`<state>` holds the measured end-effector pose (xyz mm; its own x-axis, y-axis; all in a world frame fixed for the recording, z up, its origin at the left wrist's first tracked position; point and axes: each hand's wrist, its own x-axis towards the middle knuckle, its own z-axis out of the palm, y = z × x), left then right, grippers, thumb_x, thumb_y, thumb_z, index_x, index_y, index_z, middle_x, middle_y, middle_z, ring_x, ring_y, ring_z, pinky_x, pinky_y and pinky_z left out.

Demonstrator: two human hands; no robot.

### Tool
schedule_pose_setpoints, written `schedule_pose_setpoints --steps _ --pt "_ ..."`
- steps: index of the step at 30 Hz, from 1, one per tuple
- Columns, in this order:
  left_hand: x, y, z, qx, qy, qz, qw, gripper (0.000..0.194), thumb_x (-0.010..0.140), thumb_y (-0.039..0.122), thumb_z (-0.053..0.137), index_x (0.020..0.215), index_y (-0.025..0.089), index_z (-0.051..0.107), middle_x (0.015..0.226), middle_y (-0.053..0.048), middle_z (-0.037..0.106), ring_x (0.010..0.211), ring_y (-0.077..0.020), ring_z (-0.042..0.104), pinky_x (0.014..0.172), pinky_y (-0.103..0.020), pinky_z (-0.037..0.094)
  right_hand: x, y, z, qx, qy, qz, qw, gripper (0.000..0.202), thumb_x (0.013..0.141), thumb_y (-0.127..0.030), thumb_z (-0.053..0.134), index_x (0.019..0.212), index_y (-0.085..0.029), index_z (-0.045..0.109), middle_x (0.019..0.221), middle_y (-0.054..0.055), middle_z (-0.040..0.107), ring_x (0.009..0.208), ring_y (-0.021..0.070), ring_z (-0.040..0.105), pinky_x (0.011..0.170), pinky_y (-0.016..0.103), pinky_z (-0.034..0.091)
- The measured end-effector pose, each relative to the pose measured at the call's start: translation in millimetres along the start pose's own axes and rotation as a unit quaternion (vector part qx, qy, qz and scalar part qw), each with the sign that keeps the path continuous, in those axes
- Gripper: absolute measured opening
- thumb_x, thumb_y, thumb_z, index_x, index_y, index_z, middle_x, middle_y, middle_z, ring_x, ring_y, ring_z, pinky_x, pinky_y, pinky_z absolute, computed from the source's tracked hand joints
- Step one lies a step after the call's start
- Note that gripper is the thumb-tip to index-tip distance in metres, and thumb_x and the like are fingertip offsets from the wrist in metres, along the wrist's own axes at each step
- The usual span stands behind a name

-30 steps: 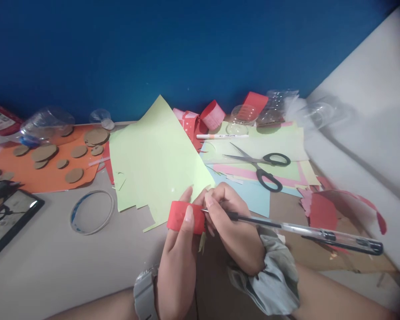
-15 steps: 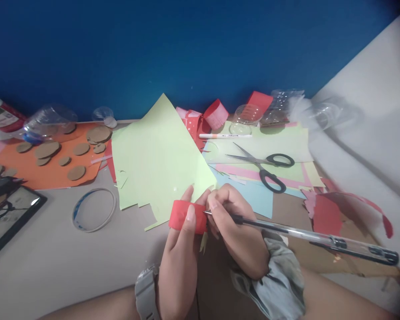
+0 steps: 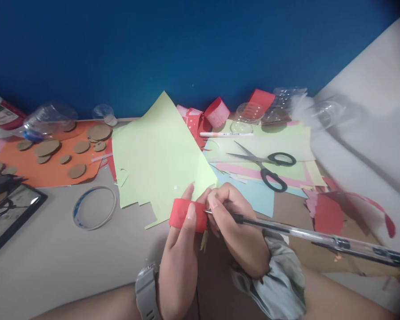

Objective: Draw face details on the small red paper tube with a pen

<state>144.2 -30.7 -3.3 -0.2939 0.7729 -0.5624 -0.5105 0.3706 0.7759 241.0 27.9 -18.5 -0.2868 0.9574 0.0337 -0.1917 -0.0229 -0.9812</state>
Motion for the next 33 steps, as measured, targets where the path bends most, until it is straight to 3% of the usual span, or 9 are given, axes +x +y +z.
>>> schedule_pose_setpoints --steps 8,19,24,33 --pt "0.5 1.1 1.0 -0.021 -0.015 -0.01 1.0 0.074 0.104 0.059 0.065 0.171 0.035 0.044 0.157 -0.003 0.071 0.165 -0.0316 0.044 0.14 -0.049 0.028 -0.7 1.5 -0.9 0.0 -0.01 -0.002 1.0 0.031 0.109 -0.025 0.059 0.08 -0.025 0.049 0.074 -0.005 0.055 0.052 0.0101 0.035 0.048 0.03 0.026" --pt "-1.0 1.4 -0.5 -0.011 -0.012 -0.017 1.0 0.069 0.104 0.061 0.065 0.167 0.038 0.05 0.164 0.0 0.066 0.168 -0.0299 0.038 0.142 -0.05 0.02 -0.2 -0.4 -2.0 0.006 -0.014 0.006 1.0 0.034 0.11 -0.029 0.063 0.079 -0.025 0.049 0.066 -0.006 0.051 0.05 0.0108 0.034 0.049 0.031 0.025" --pt "-1.5 5.8 2.7 -0.016 -0.003 -0.024 1.0 0.07 0.103 0.061 0.064 0.167 0.035 0.05 0.163 -0.001 0.066 0.166 -0.0316 0.041 0.141 -0.052 0.025 -0.9 0.3 -1.5 -0.001 -0.01 0.0 1.0 0.034 0.11 -0.029 0.062 0.079 -0.025 0.049 0.062 -0.008 0.046 0.05 0.0112 0.032 0.051 0.031 0.026" --pt "1.2 -1.7 -3.5 -0.046 -0.035 -0.03 0.998 0.064 0.103 0.062 0.067 0.163 0.044 0.054 0.165 0.004 0.064 0.167 -0.03 0.04 0.142 -0.054 0.017 0.4 -2.5 -1.0 -0.027 -0.017 -0.032 0.999 0.033 0.11 -0.026 0.061 0.079 -0.025 0.049 0.067 -0.007 0.046 0.056 0.0133 0.035 0.055 0.031 0.03"
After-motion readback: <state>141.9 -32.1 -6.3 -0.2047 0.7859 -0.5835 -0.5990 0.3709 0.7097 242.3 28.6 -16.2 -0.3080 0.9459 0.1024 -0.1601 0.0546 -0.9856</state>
